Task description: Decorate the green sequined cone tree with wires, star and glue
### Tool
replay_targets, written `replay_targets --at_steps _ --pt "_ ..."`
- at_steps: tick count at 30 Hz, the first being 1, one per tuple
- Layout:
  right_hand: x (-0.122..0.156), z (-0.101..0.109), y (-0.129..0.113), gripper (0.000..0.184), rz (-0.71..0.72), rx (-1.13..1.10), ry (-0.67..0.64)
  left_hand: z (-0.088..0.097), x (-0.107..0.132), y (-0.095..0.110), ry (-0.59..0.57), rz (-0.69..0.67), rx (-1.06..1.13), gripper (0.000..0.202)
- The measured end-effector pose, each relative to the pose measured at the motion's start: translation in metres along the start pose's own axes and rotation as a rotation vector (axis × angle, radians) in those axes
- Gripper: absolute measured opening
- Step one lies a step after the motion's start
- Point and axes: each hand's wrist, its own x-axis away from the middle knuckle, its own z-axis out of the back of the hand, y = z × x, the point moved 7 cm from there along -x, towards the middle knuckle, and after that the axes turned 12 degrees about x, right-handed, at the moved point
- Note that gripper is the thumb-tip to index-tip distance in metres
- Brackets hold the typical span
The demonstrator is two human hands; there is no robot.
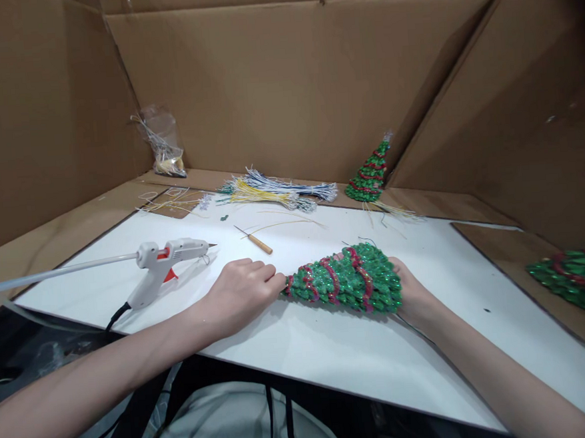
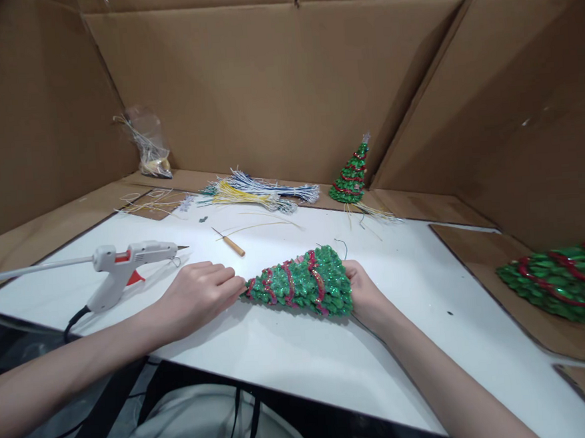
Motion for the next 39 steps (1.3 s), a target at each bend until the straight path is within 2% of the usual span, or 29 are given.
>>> replay_targets --at_steps 39 --pt "0.0005 -0.0018 -0.0012 0.019 0.009 0.005 -0.014 -0.0014 0.0015 -0.0004 -0.009 0.004 0.017 0.019"
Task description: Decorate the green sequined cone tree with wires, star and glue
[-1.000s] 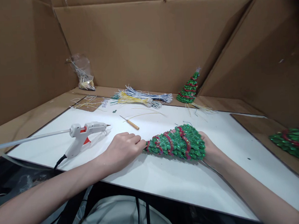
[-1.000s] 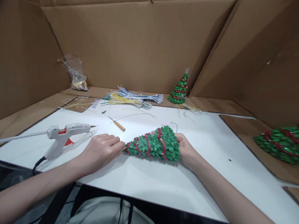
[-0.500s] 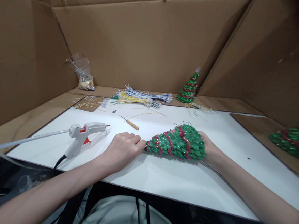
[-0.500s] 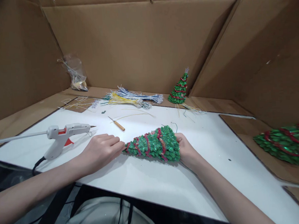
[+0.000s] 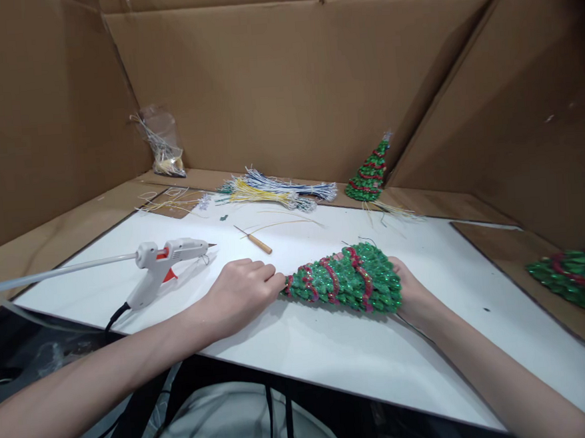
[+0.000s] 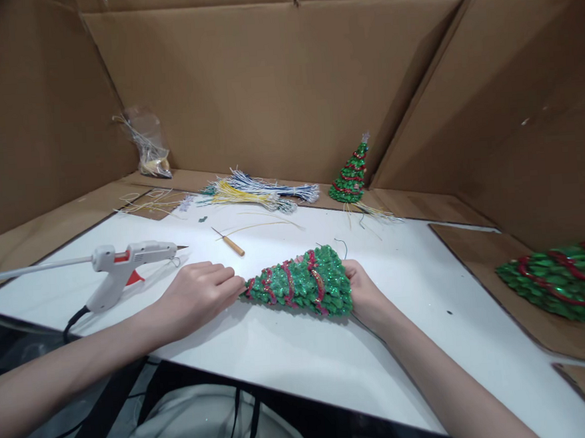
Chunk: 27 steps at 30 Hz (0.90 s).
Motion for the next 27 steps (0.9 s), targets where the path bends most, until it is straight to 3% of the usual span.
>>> replay_targets --at_steps 27 --pt "0.0002 0.0018 0.0016 0.022 0.001 0.021 0.04 0.0008 -0.0007 0.0001 -0.024 0.012 0.004 0.019"
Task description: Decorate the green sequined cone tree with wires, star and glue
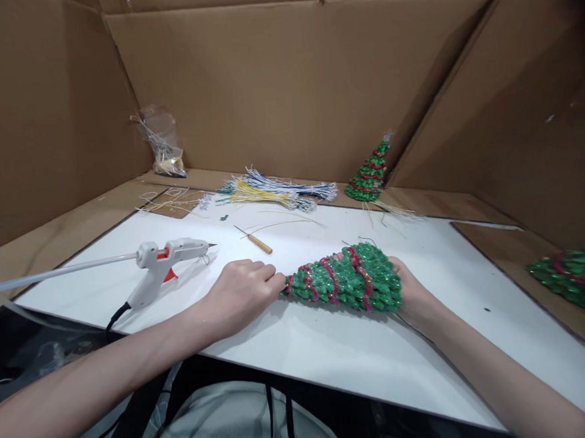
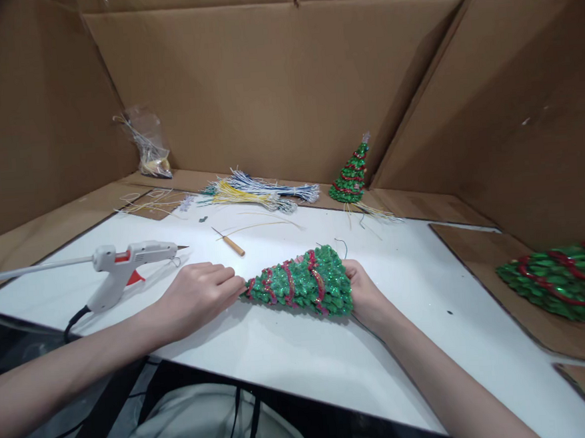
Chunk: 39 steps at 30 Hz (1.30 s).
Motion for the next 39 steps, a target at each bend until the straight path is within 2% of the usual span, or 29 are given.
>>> replay_targets --at_steps 33,39 --pt "0.0009 0.0007 0.0006 0.026 0.02 0.005 -0.012 0.0007 -0.0025 -0.0003 -0.023 0.027 -0.016 0.013" --pt "0.0015 -0.002 -0.001 0.024 -0.023 -0.012 -0.062 -0.0004 -0.0016 -0.0008 -0.027 0.026 -0.009 0.015"
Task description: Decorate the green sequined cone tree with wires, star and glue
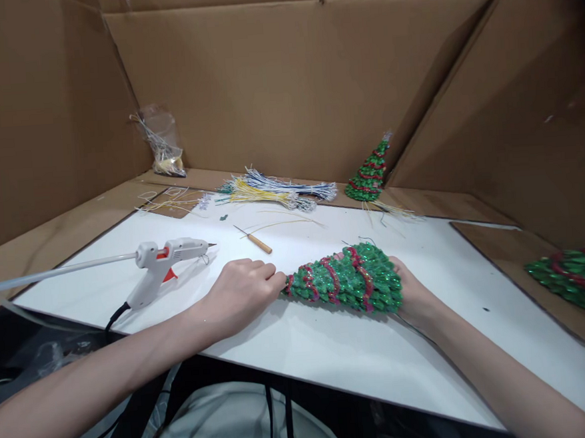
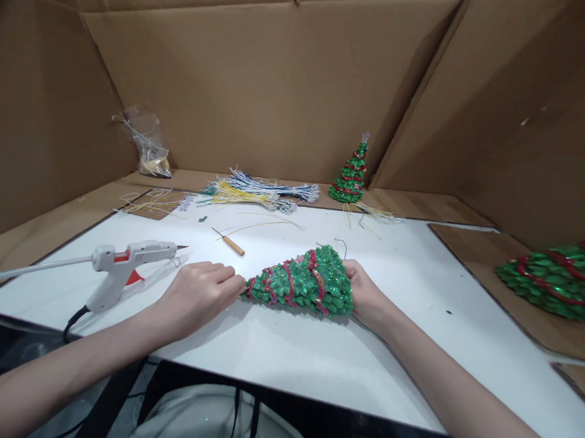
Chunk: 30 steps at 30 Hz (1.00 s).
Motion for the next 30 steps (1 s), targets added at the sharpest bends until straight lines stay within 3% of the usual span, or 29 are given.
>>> replay_targets --at_steps 6,16,21,30 --pt "-0.001 0.001 0.002 0.022 -0.028 0.012 -0.015 0.0 0.0 -0.001 0.018 0.007 0.023 0.019" --pt "-0.003 0.006 0.004 0.015 -0.005 0.095 -0.07 0.001 0.003 -0.009 -0.066 0.118 0.159 0.025" --pt "-0.005 0.011 0.002 0.012 0.038 0.139 -0.06 0.006 0.004 -0.014 -0.021 0.141 0.223 0.026" --pt "-0.006 0.022 -0.001 0.031 0.109 0.254 -0.067 0.007 0.002 -0.028 0.093 0.161 0.258 0.021"
